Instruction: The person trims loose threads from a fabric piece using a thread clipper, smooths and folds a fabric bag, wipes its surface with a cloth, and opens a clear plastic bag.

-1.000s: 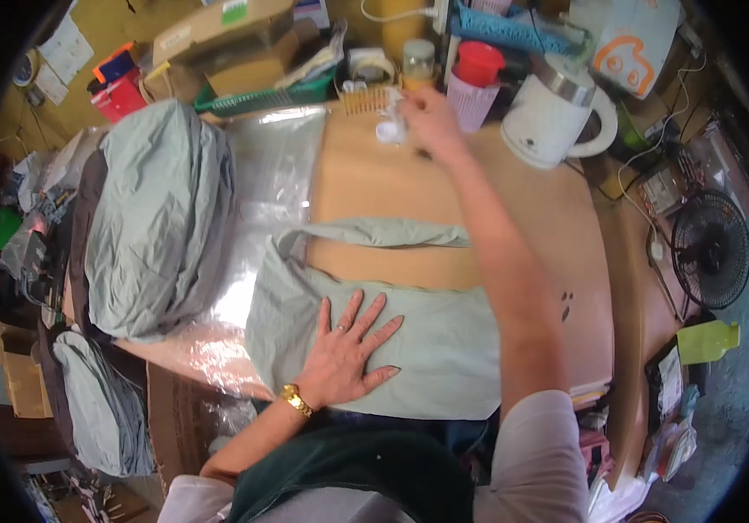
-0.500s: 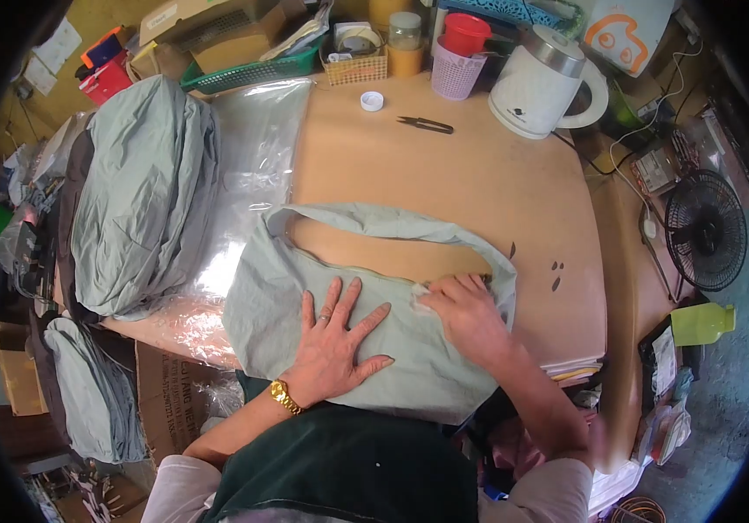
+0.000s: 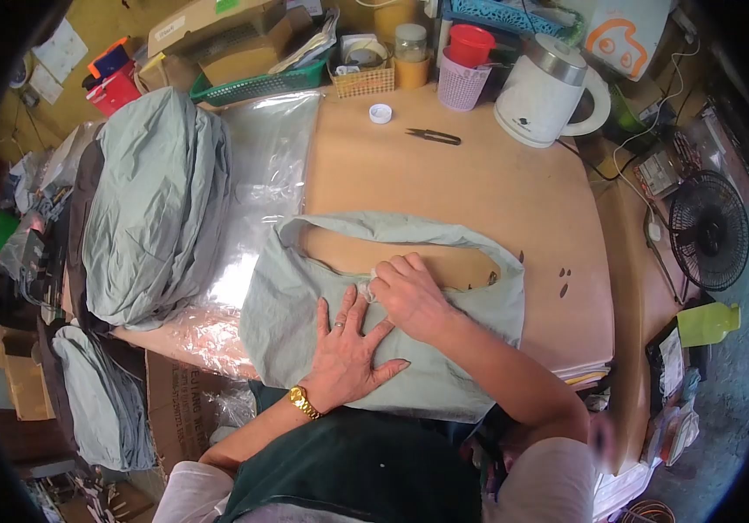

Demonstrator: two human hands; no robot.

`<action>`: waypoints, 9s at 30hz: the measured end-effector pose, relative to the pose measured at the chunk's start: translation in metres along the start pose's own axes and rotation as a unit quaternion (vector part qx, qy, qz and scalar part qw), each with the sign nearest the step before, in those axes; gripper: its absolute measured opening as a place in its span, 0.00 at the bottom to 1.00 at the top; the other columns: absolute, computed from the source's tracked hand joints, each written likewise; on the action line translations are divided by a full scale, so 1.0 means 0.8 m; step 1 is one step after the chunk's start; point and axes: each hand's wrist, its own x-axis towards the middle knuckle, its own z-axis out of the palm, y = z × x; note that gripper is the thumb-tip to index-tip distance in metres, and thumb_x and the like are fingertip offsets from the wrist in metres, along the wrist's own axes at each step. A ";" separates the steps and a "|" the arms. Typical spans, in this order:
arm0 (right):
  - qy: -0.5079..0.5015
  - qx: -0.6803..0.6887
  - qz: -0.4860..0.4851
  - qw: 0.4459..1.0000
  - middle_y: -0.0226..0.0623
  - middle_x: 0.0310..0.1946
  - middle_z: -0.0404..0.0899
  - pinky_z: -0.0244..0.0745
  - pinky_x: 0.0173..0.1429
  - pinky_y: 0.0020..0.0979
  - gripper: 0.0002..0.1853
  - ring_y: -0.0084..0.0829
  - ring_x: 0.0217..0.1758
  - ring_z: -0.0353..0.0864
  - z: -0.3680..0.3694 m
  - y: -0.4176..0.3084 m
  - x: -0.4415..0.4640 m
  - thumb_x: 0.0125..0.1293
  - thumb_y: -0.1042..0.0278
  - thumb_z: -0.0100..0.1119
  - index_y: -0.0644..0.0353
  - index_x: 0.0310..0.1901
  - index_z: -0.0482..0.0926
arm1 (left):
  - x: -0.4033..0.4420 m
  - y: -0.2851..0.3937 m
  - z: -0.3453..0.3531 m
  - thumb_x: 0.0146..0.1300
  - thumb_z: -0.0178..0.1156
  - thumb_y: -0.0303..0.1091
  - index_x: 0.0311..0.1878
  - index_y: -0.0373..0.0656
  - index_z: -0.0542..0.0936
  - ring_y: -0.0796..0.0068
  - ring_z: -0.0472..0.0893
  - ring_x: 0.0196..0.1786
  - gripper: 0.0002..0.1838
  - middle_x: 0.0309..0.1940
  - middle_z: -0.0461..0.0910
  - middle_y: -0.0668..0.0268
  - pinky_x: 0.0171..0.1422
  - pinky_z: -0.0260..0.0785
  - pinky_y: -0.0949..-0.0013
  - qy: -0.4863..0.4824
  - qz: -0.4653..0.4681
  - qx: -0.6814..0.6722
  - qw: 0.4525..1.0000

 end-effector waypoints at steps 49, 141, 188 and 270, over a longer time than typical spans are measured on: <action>0.022 0.027 0.126 0.991 0.36 0.35 0.74 0.69 0.52 0.38 0.03 0.38 0.42 0.76 -0.008 -0.026 -0.032 0.61 0.75 0.59 0.60 0.36 0.80 | -0.128 0.013 -0.262 0.57 0.64 0.32 0.39 0.41 0.81 0.62 0.76 0.42 0.08 0.36 0.79 0.62 0.55 0.63 0.56 0.620 0.194 -0.144 0.747; -0.023 0.017 0.060 0.998 0.39 0.35 0.73 0.67 0.52 0.39 0.10 0.40 0.45 0.74 -0.008 -0.004 -0.011 0.43 0.74 0.65 0.62 0.30 0.77 | 0.002 0.008 0.004 0.67 0.52 0.52 0.65 0.51 0.72 0.44 0.60 0.73 0.27 0.68 0.64 0.45 0.71 0.46 0.32 0.032 0.002 0.032 0.999; 0.020 0.150 0.086 0.985 0.40 0.31 0.76 0.70 0.45 0.43 0.05 0.45 0.39 0.76 0.024 0.005 0.012 0.55 0.81 0.58 0.61 0.31 0.81 | -0.019 -0.009 0.005 0.62 0.58 0.29 0.65 0.32 0.69 0.50 0.71 0.58 0.27 0.59 0.70 0.50 0.67 0.65 0.57 0.067 0.055 -0.032 0.996; 0.031 0.065 0.229 0.971 0.46 0.54 0.74 0.66 0.61 0.47 0.22 0.45 0.59 0.73 -0.054 -0.013 -0.003 0.62 0.63 0.64 0.57 0.57 0.73 | 0.038 0.005 0.024 0.68 0.54 0.51 0.74 0.43 0.60 0.50 0.48 0.79 0.36 0.78 0.49 0.52 0.79 0.36 0.38 0.037 0.045 -0.027 0.998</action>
